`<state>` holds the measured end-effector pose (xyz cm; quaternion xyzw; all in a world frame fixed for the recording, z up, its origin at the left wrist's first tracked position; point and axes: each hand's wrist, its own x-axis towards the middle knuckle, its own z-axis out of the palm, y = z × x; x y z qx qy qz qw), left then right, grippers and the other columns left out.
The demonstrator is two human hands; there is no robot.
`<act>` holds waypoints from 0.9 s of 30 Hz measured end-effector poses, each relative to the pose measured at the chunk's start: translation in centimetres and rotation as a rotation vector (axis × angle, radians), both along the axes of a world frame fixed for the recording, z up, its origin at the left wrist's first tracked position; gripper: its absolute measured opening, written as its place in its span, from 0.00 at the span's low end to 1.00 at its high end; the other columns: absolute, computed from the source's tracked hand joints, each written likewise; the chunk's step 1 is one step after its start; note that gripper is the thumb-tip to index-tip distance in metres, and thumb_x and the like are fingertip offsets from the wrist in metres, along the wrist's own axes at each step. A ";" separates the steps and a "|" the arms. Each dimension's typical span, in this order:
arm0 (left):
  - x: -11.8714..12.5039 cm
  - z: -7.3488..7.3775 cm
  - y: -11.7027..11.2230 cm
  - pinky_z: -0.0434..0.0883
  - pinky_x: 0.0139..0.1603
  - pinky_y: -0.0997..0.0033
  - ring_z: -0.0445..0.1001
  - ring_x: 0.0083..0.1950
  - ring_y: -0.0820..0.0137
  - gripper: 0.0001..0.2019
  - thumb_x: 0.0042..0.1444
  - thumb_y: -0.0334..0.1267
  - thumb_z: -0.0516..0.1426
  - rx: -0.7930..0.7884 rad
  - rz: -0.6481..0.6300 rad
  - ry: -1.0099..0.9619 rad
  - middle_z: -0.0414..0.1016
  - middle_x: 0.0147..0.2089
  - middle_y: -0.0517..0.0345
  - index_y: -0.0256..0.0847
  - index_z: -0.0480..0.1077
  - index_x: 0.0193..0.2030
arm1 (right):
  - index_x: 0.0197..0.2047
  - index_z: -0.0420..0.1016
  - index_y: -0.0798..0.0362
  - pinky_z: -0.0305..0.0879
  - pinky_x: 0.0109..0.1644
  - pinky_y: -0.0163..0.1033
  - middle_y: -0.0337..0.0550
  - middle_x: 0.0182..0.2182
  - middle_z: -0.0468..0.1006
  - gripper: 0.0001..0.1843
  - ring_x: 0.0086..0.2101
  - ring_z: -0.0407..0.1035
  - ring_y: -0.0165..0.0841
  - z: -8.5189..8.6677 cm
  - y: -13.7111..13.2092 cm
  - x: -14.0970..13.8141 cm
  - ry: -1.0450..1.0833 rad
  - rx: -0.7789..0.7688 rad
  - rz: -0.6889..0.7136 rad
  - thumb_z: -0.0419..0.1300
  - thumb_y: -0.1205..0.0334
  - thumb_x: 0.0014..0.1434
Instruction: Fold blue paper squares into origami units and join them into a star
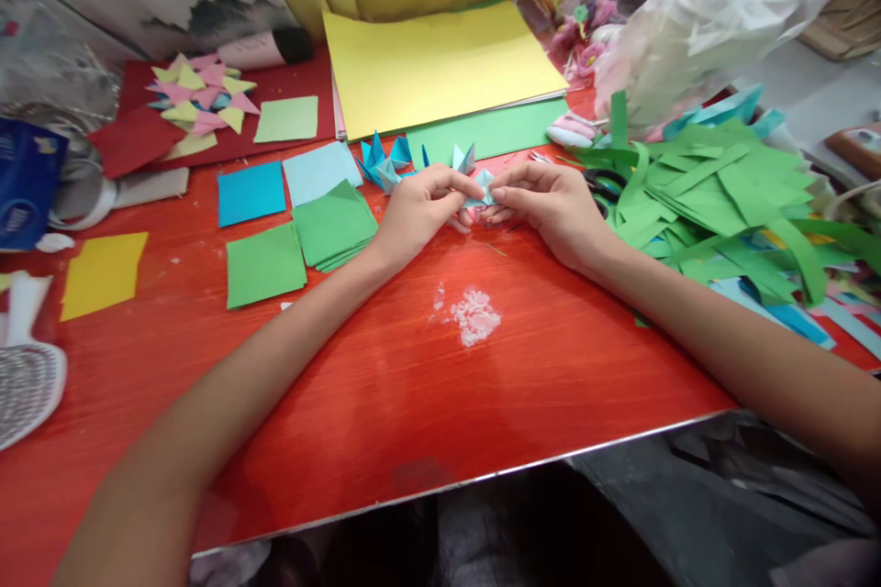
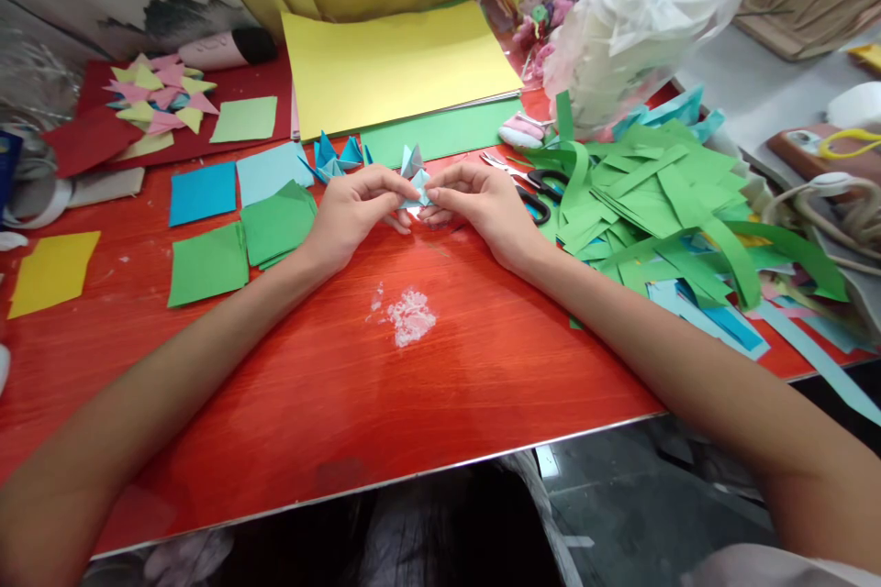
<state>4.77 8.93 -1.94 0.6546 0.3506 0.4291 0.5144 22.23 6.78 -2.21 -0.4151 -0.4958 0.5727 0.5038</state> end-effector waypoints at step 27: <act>0.0 -0.4 0.3 0.71 0.25 0.80 0.69 0.30 0.79 0.05 0.54 0.24 0.57 0.057 -0.042 -0.015 0.69 0.33 0.61 0.38 0.68 0.34 | 0.29 0.70 0.55 0.73 0.31 0.31 0.37 0.24 0.76 0.05 0.24 0.74 0.26 0.7 -0.1 -0.1 0.003 -0.078 -0.033 0.62 0.72 0.52</act>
